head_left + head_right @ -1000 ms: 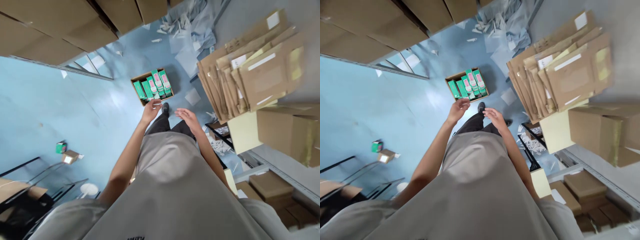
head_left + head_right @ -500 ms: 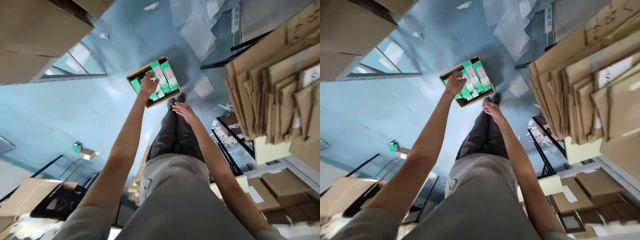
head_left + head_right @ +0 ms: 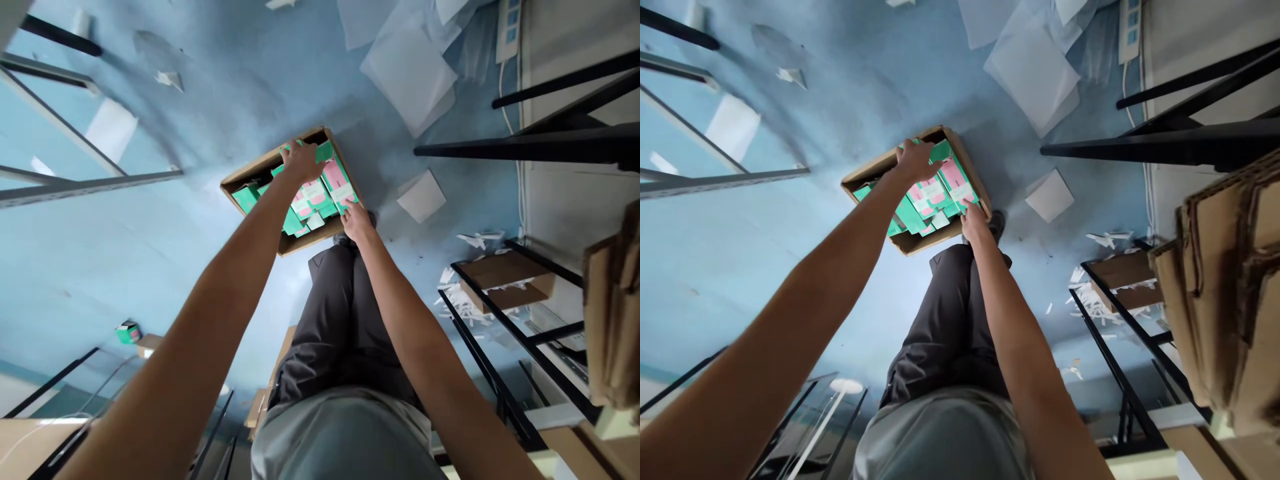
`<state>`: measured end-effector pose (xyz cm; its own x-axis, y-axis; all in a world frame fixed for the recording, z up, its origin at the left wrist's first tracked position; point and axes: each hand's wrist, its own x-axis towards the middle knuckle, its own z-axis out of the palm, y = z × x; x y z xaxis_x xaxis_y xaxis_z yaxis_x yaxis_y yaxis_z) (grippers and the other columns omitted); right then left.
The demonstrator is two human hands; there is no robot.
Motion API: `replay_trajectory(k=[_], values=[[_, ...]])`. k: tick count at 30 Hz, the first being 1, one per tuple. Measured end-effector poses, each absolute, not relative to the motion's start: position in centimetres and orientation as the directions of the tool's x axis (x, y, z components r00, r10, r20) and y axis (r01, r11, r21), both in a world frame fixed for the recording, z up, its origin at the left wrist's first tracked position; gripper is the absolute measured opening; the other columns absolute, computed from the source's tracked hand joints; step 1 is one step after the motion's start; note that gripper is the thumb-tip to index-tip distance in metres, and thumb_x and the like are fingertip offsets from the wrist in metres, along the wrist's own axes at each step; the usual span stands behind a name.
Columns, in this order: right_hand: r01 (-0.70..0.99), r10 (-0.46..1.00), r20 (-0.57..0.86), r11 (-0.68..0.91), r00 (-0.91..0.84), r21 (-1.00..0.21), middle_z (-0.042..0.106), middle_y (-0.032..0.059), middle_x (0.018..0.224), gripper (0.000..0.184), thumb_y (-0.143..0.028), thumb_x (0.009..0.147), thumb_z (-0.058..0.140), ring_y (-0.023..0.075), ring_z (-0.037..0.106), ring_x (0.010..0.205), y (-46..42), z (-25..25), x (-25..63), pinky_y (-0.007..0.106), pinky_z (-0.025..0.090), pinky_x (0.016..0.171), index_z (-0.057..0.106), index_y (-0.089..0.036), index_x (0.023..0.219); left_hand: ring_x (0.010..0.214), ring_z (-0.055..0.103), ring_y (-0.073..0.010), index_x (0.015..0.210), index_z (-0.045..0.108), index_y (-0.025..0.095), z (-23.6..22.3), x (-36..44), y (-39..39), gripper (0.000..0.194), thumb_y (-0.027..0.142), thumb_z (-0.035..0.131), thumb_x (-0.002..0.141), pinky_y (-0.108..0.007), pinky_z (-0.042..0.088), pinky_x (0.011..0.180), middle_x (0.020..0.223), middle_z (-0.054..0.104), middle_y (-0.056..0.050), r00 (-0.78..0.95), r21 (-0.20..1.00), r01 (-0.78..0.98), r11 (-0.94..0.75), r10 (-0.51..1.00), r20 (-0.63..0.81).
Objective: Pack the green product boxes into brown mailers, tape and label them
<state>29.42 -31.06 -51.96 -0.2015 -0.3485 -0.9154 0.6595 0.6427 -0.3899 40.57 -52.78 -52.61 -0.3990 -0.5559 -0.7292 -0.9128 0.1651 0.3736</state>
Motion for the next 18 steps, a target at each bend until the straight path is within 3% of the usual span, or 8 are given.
replay_trajectory(k=[4, 6, 13, 18], values=[[0.833, -0.074, -0.992, 0.539, -0.099, -0.124, 0.080, 0.0038, 0.121, 0.008, -0.031, 0.098, 0.072, 0.0192, 0.070, 0.135, -30.3, -48.2, 29.9, 0.039, 0.055, 0.124, 0.073, -0.030, 0.106, 0.163, 0.036, -0.0592, 0.163, 0.059, 0.007, -48.5, 41.1, -51.0, 0.080, 0.065, 0.063, 0.107, -0.085, 0.025, 0.129, 0.163, 0.061, -0.031, -0.430, 0.394, -0.898, 0.197, -0.586, -0.687], [0.878, -0.015, -0.997, 0.472, -0.081, -0.078, 0.081, 0.0028, 0.120, 0.006, -0.029, 0.097, 0.072, 0.0179, 0.071, 0.136, -29.2, -44.1, 29.8, 0.035, 0.055, 0.124, 0.073, -0.030, 0.103, 0.161, 0.041, -0.0557, 0.161, 0.063, 0.011, -45.0, 41.4, -49.4, 0.074, 0.062, 0.063, 0.108, -0.081, 0.028, 0.131, 0.163, 0.063, -0.028, -0.446, 0.440, -0.881, 0.177, -0.622, -0.644], [0.912, -0.010, -0.991, 0.390, -0.133, -0.126, 0.084, -0.0016, 0.126, 0.011, -0.024, 0.091, 0.072, 0.0166, 0.074, 0.134, -21.7, -26.2, 28.6, 0.036, 0.051, 0.126, 0.072, -0.031, 0.099, 0.145, 0.065, -0.0386, 0.139, 0.074, 0.015, -29.5, 41.5, -43.4, 0.044, 0.041, 0.063, 0.105, -0.057, 0.042, 0.134, 0.150, 0.074, -0.021, -0.593, 0.668, -0.735, 0.118, -0.590, -0.548], [0.890, -0.095, -0.965, 0.372, -0.244, -0.262, 0.083, -0.0048, 0.140, 0.020, -0.027, 0.088, 0.076, 0.0177, 0.068, 0.147, -14.4, -15.3, 27.0, 0.043, 0.041, 0.136, 0.078, -0.034, 0.106, 0.138, 0.070, -0.0336, 0.132, 0.067, 0.023, -18.9, 39.6, -37.8, 0.039, 0.048, 0.071, 0.102, -0.052, 0.054, 0.122, 0.146, 0.074, -0.016, -0.637, 0.772, -0.634, -0.050, -0.531, -0.558]])
